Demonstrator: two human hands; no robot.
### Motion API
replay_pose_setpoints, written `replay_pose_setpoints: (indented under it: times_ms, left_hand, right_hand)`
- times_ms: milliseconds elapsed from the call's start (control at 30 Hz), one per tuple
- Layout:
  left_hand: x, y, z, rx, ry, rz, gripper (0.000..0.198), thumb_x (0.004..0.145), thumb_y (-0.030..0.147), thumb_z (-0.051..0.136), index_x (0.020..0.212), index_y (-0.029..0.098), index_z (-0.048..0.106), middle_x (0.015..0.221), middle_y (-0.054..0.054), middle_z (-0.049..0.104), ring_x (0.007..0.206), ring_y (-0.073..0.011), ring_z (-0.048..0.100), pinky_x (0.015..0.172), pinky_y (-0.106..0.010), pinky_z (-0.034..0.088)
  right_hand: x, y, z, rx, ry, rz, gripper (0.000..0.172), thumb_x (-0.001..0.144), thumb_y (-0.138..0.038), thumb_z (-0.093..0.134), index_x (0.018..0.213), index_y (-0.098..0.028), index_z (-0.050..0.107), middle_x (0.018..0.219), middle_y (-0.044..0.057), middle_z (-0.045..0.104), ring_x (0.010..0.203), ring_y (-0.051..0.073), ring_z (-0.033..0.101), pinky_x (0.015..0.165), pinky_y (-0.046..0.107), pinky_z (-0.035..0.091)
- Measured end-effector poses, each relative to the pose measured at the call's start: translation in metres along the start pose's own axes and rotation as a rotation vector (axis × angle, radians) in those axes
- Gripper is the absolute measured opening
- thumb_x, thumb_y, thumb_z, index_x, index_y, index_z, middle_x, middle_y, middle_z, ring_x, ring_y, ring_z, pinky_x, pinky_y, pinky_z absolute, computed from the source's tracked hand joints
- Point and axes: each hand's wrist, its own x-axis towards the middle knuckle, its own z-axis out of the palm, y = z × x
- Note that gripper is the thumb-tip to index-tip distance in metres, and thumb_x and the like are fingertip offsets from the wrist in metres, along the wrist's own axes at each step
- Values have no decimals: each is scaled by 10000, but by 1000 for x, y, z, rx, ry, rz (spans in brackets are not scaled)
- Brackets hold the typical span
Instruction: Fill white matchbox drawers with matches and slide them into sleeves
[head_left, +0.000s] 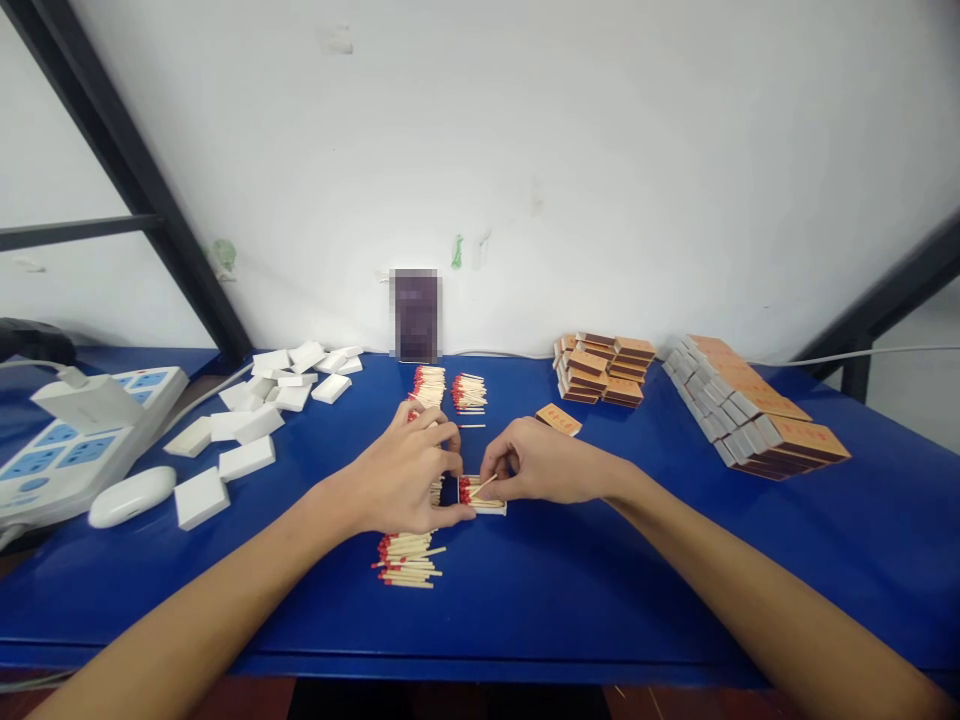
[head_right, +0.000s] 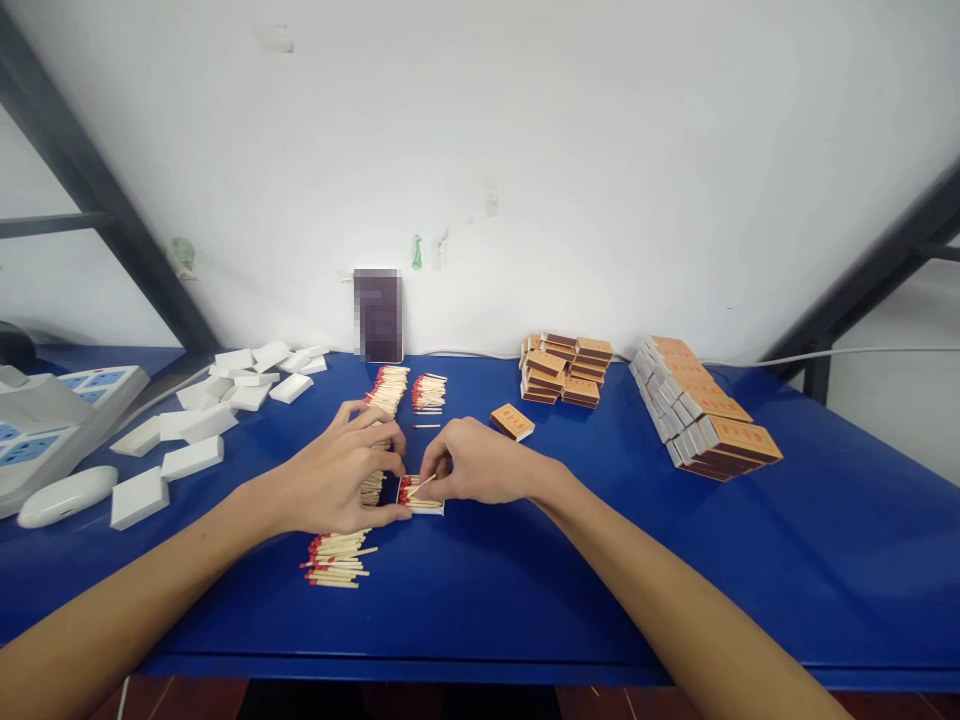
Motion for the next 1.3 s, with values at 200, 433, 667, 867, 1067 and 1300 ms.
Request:
replay_pose_setpoints:
  times_ms: [200,433,667,867,1067,1300]
  left_hand:
    - [0,-1,1,-2,8,1,391,771,581,650,798,197,716,912,-42,610,953,-236,504,951,-466,255]
    - [-1,0,1,15,7,7,403,783,585,631,792,191,716,908,-55,603,943,-242,497,939,-470,270]
    - [-1,-1,1,28,7,8,402,782,590,627,811,200,719,904,-50,604,941,-240,498,942,-470,268]
    - [0,0,-2,47,-7,0,418,783,595,620,839,193,721,910,-57,609,947,-253,508,929,-477,274]
    - [0,1,-1,32,-4,4,432,792,599,602,859,189,719,918,-63,610,940,-252,505,932,-479,274]
    - [0,1,-1,3,-5,8,368,810,547,609,846,198,718,910,-52,607,928,-238,504,932,-466,276]
  right_hand:
    - [0,4,-2,16,-37,-11,153,736,-319,710,763,-168,717,633,-14,656,551,93,527,515,209,393]
    - [0,6,-3,-47,-30,-36,137,759,-300,674,756,-168,709,583,-35,559,520,84,459,486,215,358]
    - [0,9,-6,-53,-1,-53,161,777,-324,655,755,-172,704,601,-34,514,525,85,423,482,220,338]
    - [2,10,-5,-58,9,-62,155,788,-316,647,768,-170,693,586,-48,484,520,80,416,487,219,332]
    - [2,12,-4,-78,8,-76,145,783,-310,648,749,-172,677,604,-51,471,533,79,407,495,216,333]
    - [3,13,-3,-89,16,-84,150,784,-301,641,721,-166,664,633,-38,490,542,78,407,503,215,339]
